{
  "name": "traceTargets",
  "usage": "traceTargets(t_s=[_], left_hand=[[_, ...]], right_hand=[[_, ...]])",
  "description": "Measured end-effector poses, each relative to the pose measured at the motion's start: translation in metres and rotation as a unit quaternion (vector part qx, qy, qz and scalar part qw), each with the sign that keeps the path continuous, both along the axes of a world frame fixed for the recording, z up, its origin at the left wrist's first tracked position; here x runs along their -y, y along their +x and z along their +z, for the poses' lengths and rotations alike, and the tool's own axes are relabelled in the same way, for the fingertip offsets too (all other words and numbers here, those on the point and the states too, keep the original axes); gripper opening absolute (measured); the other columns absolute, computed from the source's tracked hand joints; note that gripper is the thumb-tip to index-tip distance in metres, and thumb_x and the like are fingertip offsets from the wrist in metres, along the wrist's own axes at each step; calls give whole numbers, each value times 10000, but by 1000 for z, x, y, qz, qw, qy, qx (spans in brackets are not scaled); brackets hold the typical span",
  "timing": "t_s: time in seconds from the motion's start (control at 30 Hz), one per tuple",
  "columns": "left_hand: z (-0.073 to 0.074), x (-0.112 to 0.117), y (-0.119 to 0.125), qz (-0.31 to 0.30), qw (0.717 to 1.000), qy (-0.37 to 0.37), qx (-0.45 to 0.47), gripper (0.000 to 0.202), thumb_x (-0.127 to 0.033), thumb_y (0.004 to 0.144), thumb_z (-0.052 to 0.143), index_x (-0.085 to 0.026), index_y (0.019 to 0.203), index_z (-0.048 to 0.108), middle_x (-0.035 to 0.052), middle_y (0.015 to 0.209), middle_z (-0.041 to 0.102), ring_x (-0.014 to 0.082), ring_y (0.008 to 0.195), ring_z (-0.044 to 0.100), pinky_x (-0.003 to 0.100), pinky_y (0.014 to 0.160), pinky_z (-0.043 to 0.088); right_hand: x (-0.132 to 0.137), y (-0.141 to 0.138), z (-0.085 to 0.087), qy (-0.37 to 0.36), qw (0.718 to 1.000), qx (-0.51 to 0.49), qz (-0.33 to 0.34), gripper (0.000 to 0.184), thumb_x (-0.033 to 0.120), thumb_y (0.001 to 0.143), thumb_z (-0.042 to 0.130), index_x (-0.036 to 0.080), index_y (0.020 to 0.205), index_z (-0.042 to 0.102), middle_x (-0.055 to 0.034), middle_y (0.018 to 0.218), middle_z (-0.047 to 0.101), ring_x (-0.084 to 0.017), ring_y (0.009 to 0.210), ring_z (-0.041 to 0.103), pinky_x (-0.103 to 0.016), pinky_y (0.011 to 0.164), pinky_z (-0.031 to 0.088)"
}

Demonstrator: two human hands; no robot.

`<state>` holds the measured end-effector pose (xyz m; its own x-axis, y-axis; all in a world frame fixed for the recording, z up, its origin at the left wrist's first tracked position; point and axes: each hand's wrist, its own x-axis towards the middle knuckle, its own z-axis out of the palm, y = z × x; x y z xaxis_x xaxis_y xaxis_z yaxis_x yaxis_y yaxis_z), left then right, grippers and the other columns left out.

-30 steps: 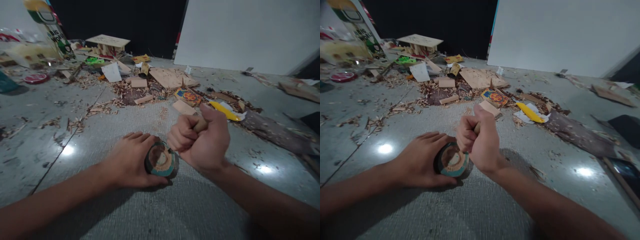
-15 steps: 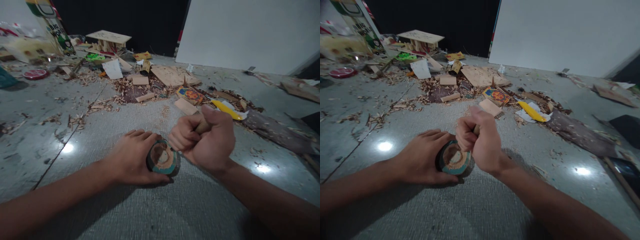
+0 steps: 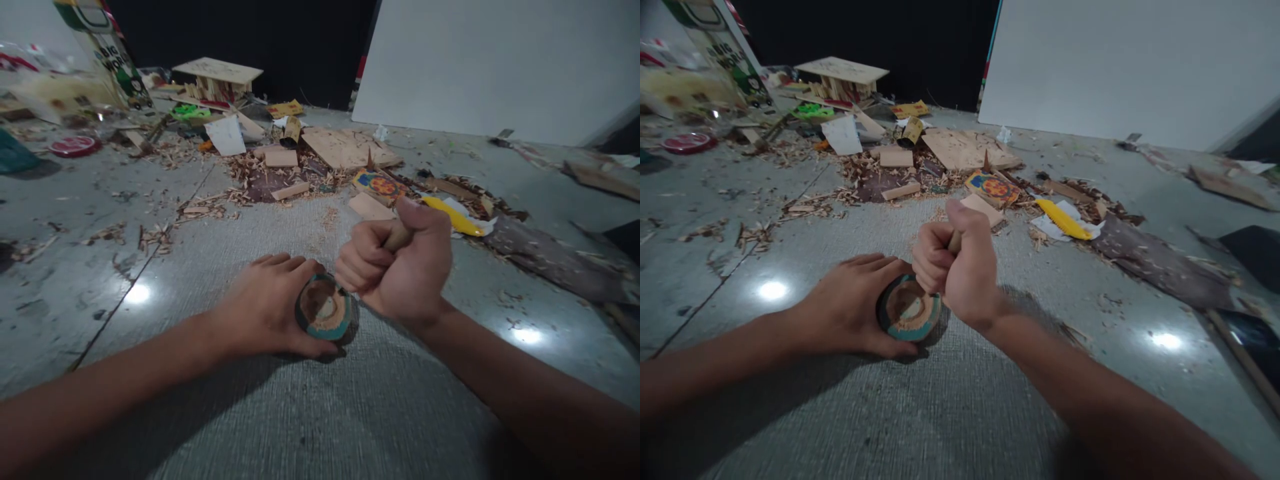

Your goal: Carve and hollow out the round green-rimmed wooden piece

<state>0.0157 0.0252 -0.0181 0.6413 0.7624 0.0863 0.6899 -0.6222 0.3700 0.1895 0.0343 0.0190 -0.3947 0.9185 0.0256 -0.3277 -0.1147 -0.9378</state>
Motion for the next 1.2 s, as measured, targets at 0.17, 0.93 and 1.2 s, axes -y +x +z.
traceTargets(t_s=[0.17, 0.93, 1.2], left_hand=[[2, 1, 1, 1, 1000, -2, 2, 666, -760, 580, 709, -215, 941, 580, 53, 856, 661, 286, 826, 632, 402, 745, 483], [3, 5, -1, 8, 1000, -16, -4, 741, -710, 575, 741, -186, 1080, 607, 74, 957, 690, 307, 906, 628, 437, 830, 481], [3, 4, -1, 6, 1000, -12, -11, 709, -746, 574, 726, -206, 1015, 594, 61, 908, 675, 301, 871, 623, 421, 784, 465]], right_hand=[[-3, -2, -3, -40, 998, -49, -31, 668, 746, 791, 478, 247, 430, 217, 74, 381, 117, -68, 330, 105, -261, 343, 127], [-5, 7, 10, -149, 973, -150, -90, 492, 511, 844, 415, 256, 518, 149, 88, 414, 98, -74, 366, 50, -247, 334, 109], [0, -3, -2, -77, 989, -95, -80, 510, 522, 844, 427, 260, 464, 209, 80, 400, 121, -72, 342, 88, -255, 330, 118]])
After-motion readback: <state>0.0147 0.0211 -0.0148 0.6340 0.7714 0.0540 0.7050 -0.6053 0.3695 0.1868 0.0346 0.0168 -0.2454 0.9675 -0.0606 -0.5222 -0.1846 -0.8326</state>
